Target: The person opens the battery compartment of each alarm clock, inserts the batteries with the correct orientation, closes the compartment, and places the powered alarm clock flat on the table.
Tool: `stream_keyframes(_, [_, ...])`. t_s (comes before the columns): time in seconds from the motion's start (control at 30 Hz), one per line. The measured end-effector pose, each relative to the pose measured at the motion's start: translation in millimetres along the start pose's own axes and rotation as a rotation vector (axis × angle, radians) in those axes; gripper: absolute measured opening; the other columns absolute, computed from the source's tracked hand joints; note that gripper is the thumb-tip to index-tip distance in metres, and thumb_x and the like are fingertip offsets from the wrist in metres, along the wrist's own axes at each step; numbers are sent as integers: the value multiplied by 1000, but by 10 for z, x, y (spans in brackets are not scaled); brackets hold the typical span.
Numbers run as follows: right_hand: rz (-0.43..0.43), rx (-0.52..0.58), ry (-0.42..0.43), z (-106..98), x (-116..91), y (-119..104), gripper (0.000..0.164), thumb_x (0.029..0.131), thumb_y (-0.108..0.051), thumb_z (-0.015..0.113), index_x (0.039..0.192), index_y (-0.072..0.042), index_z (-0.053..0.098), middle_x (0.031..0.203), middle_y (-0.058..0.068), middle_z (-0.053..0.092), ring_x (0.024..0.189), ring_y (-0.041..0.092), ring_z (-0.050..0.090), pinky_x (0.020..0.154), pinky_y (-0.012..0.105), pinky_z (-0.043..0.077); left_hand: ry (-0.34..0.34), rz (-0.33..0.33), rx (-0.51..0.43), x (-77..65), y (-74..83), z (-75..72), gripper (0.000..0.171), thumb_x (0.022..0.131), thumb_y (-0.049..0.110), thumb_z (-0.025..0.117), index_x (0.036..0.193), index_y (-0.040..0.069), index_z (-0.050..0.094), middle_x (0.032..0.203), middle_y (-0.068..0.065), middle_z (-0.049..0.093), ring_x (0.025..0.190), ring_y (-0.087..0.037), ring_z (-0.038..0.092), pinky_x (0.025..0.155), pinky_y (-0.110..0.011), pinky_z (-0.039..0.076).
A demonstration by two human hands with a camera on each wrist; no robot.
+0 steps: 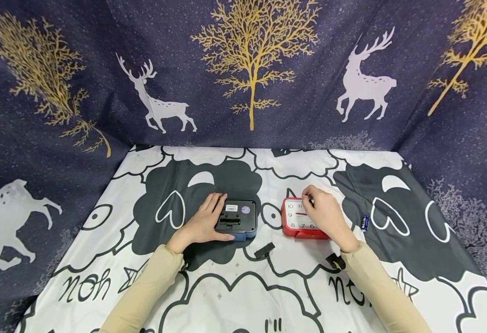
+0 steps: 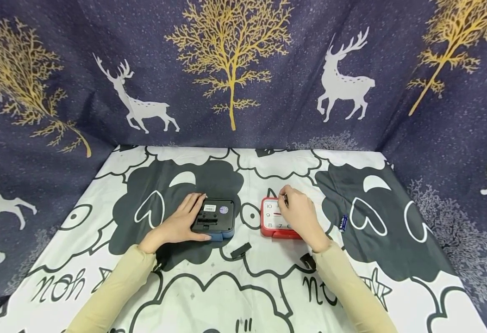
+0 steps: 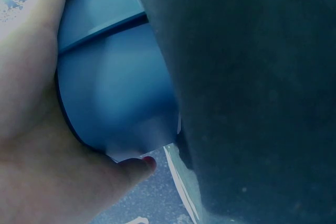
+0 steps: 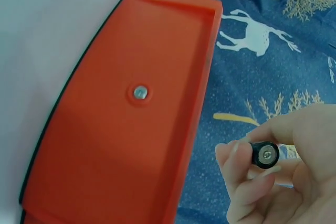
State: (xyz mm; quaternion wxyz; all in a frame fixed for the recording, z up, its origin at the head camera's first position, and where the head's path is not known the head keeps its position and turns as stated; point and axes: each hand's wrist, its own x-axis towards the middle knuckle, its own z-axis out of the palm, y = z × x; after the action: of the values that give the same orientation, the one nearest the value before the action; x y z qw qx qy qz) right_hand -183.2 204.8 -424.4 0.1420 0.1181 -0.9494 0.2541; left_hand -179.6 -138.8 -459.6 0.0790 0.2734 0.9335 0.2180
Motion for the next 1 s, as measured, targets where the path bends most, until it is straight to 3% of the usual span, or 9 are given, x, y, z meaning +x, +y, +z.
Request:
stream_keyframes(0.27, [-24, 11, -11, 53, 11, -109, 11, 93, -12, 55, 92, -8, 66, 76, 7, 68, 55, 14, 50, 53, 31, 41, -1, -5, -11, -9, 25, -18, 115, 75, 48, 79, 153, -5, 12, 156, -31, 15, 146, -48, 8, 114, -60, 20])
stream_keyframes(0.53, [-75, 41, -2, 143, 29, -234, 10, 92, -10, 56, 92, -7, 66, 76, 7, 69, 59, 16, 57, 56, 33, 46, -7, -11, -19, -16, 26, -5, 115, 75, 48, 78, 153, -5, 12, 156, -31, 14, 146, -48, 7, 115, -60, 19])
stream_keyframes(0.77, [-109, 49, -16, 235, 31, -304, 9, 93, -9, 56, 93, -8, 66, 77, 4, 66, 57, 13, 50, 56, 31, 43, -7, -13, -20, -16, 11, 8, 115, 75, 48, 78, 153, -5, 12, 156, -31, 14, 146, -47, 7, 115, -61, 19])
stream_keyframes(1.0, [-141, 50, -39, 293, 35, -423, 7, 92, -8, 57, 94, -8, 64, 78, 4, 64, 63, 16, 55, 60, 35, 48, 3, -2, -20, -13, 31, -22, 115, 74, 47, 79, 152, -5, 13, 156, -31, 15, 146, -48, 9, 113, -62, 21])
